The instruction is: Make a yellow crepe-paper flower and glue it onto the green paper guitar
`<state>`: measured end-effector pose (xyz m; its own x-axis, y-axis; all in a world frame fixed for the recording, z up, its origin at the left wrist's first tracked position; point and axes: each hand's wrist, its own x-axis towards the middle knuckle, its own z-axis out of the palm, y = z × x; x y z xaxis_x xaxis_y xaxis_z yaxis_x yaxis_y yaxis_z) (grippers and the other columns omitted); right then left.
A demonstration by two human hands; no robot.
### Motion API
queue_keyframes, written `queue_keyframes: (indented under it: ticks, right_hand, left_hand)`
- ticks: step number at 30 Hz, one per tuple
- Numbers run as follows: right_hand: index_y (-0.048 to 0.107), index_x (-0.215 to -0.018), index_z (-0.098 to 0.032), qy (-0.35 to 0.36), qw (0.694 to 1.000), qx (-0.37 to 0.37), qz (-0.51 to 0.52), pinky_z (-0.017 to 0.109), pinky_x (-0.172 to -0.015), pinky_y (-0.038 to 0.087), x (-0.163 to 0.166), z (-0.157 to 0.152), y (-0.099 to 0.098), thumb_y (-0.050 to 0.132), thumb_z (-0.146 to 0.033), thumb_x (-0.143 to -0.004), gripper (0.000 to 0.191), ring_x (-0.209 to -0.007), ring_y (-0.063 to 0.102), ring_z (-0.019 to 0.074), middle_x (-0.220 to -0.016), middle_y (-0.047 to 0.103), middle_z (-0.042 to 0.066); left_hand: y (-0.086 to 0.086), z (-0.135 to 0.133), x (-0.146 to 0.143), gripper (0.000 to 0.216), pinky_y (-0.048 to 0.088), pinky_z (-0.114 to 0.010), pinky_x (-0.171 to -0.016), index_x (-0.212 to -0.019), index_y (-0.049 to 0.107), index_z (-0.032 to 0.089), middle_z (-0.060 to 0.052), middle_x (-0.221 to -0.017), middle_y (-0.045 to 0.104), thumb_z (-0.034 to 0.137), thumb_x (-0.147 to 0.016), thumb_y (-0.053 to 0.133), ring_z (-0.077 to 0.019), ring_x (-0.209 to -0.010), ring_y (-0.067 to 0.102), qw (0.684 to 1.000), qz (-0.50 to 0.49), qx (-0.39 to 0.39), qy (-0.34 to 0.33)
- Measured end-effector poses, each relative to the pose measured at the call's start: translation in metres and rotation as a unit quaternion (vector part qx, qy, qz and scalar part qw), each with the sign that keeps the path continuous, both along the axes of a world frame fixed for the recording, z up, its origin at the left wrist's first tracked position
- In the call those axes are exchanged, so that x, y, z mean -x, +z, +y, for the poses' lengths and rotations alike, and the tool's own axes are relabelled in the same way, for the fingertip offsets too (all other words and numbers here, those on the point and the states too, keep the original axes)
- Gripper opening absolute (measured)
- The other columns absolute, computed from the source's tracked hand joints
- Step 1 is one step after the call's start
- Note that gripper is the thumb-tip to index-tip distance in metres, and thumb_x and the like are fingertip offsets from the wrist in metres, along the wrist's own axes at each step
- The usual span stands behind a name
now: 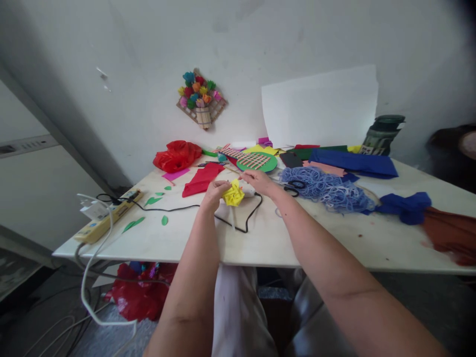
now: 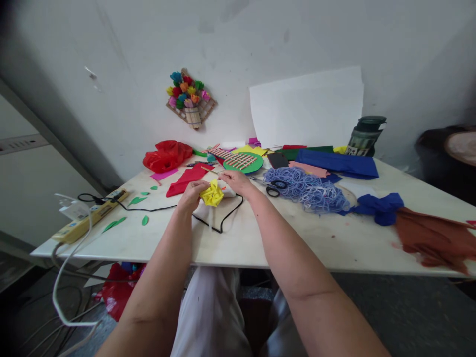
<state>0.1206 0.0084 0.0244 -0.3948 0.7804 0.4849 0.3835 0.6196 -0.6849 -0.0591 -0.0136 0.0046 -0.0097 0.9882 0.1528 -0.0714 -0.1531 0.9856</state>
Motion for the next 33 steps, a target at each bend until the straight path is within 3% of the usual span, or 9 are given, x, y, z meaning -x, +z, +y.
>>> queue_keyframes:
  ticks: [7, 10, 17, 33]
  right_hand:
    - [0.069, -0.075, -0.014, -0.024, 0.999, 0.023, -0.006, 0.023, -0.051, 0.025, -0.0052, 0.0017, -0.0013, 0.05, -0.038, -0.081, 0.031, -0.051, 0.037, 0.0089, -0.05, 0.041, -0.005]
    - [0.068, -0.076, -0.015, 0.001, 0.999, 0.047, -0.003, 0.022, -0.05, 0.027, -0.0044, -0.0019, 0.0016, 0.049, -0.037, -0.082, 0.03, -0.048, 0.038, 0.0084, -0.049, 0.041, -0.006]
    - [0.069, -0.1, -0.012, 0.061, 0.992, 0.108, 0.006, 0.023, -0.05, 0.034, -0.0002, -0.0014, -0.0017, 0.05, -0.03, -0.084, 0.031, -0.043, 0.042, 0.0087, -0.044, 0.046, -0.007]
    - [0.07, -0.106, -0.013, 0.098, 0.991, 0.094, 0.018, 0.023, -0.048, 0.036, -0.0008, 0.0001, -0.0043, 0.053, -0.03, -0.081, 0.035, -0.042, 0.037, 0.0076, -0.043, 0.042, -0.008]
  left_hand:
    - [-0.0011, 0.0014, 0.0023, 0.018, 0.039, -0.025, -0.055, -0.057, 0.064, 0.014, -0.001, -0.054, 0.059, 0.03, -0.048, 0.067, -0.0139, -0.054, 0.053, 1.0, 0.017, -0.011, 0.018]
    - [-0.0013, 0.0019, 0.0027, 0.017, 0.039, -0.025, -0.055, -0.055, 0.064, 0.014, 0.0, -0.053, 0.058, 0.03, -0.05, 0.067, -0.0132, -0.054, 0.053, 0.999, 0.028, -0.024, 0.028]
    - [-0.0013, 0.0003, 0.002, 0.018, 0.039, -0.025, -0.055, -0.058, 0.064, 0.014, 0.001, -0.054, 0.057, 0.031, -0.051, 0.066, -0.013, -0.054, 0.052, 0.998, 0.042, -0.039, 0.032]
    - [-0.0032, 0.0013, 0.0027, 0.017, 0.041, -0.024, -0.056, -0.06, 0.065, 0.013, 0.0, -0.055, 0.058, 0.03, -0.055, 0.065, -0.0129, -0.055, 0.054, 0.999, 0.021, -0.009, -0.034]
